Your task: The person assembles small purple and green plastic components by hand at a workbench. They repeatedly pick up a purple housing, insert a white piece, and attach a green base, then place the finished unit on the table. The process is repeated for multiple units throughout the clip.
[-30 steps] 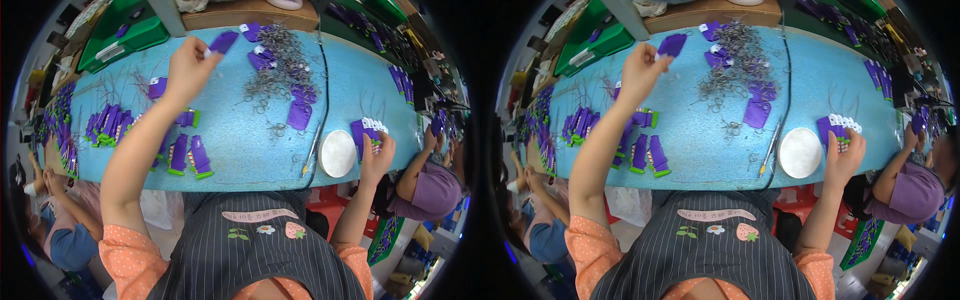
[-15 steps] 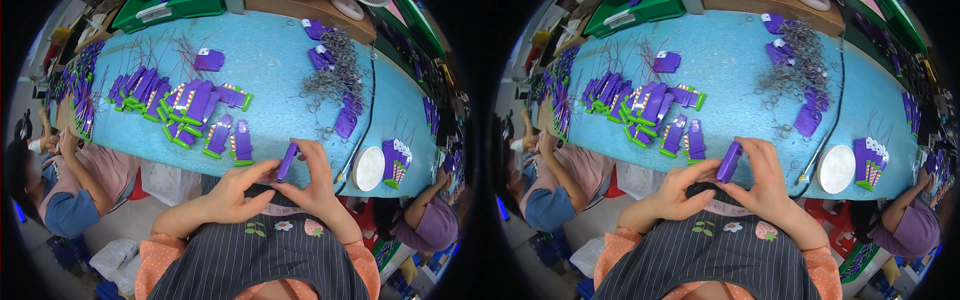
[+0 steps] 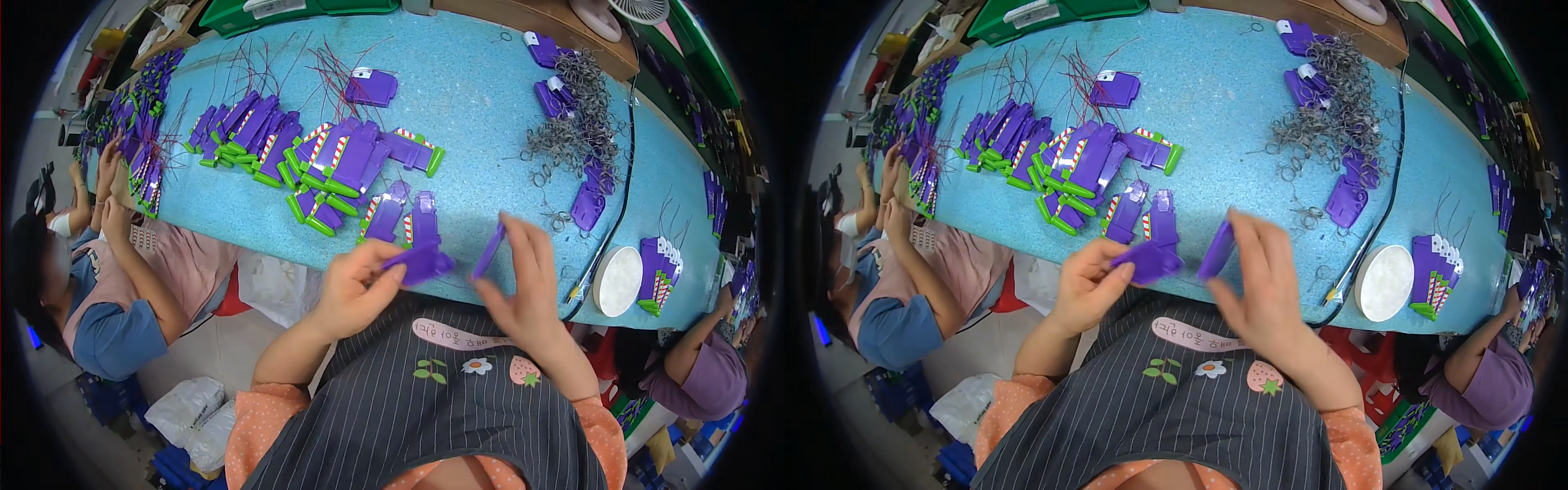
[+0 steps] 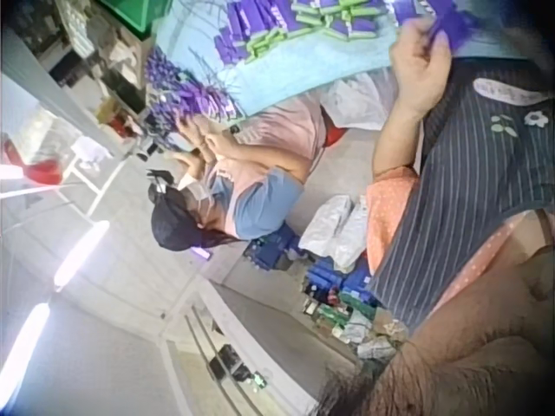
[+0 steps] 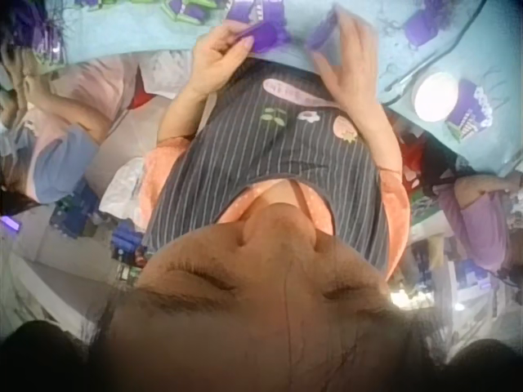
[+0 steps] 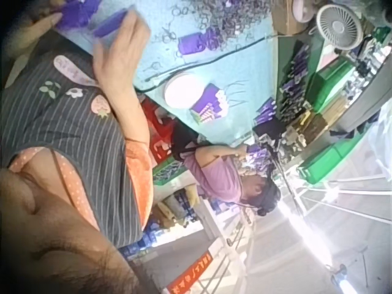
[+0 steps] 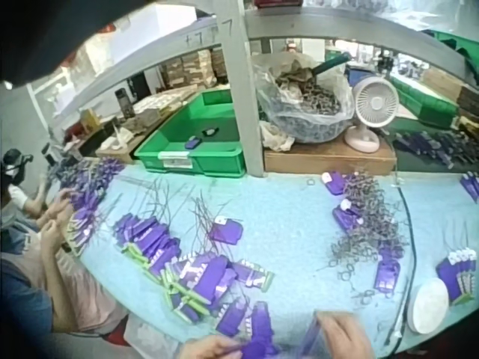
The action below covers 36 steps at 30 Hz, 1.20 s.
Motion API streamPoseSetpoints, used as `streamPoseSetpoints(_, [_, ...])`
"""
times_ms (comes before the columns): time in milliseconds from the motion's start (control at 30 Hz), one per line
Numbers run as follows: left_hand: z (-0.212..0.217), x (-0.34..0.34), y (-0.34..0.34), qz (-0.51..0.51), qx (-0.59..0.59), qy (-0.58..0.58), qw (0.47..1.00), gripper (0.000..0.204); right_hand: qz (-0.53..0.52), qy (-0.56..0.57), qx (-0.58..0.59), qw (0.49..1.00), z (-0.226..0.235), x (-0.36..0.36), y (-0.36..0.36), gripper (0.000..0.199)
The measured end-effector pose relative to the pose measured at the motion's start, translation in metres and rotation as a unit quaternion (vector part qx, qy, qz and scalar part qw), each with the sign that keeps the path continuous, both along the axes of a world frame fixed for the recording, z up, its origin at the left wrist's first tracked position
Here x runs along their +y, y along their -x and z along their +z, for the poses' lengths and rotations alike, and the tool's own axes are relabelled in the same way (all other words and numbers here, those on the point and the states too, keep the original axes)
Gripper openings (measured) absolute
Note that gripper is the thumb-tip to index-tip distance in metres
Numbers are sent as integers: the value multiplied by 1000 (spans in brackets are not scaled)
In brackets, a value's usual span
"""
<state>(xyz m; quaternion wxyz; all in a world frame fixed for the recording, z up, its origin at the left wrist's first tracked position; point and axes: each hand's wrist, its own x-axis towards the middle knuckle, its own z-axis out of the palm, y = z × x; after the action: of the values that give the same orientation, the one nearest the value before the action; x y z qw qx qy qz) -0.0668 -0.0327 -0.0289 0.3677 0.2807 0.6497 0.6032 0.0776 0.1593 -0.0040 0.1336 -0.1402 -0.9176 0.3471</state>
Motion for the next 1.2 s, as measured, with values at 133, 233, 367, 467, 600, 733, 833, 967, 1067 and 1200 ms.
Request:
streamPoseSetpoints(133, [9, -4, 6, 133, -120, -22, 984, 15, 32, -119, -33, 992, -3, -3, 21, 82])
streamPoseSetpoints(233, [6, -2, 6, 159, -171, -47, 971, 26, 103, -127, 0, 986, -6, -21, 37, 68])
streamPoseSetpoints(367, [-2, 11, -2, 138, -247, -67, 957, 33, 124, -106, 41, 986, -18, -16, 25, 39])
streamPoseSetpoints(467, [-8, 20, -11, 86, -268, -71, 957, 36, 62, 120, 98, 986, 8, 3, -9, 29])
streamPoseSetpoints(600, [13, 59, -37, 45, -340, -147, 928, 34, 57, 487, 162, 856, 11, -5, -43, 28])
streamPoseSetpoints(733, [25, 78, -40, -7, -385, -133, 913, 32, 41, 601, 45, 797, -12, -23, -59, 33])
streamPoseSetpoints(833, [28, 67, -40, -28, -316, -63, 946, 30, -19, 546, 35, 837, -9, -8, -62, 38])
streamPoseSetpoints(967, [30, 44, -43, -144, -184, 64, 970, 27, -152, 546, 63, 822, 3, 26, -35, 42])
streamPoseSetpoints(1067, [26, 46, -49, -253, -108, 127, 953, 26, -169, 560, 108, 804, 5, 30, 2, 39])
streamPoseSetpoints(1200, [7, 48, -45, -209, -212, 107, 949, 26, -150, 472, 128, 859, 22, 21, 16, 25])
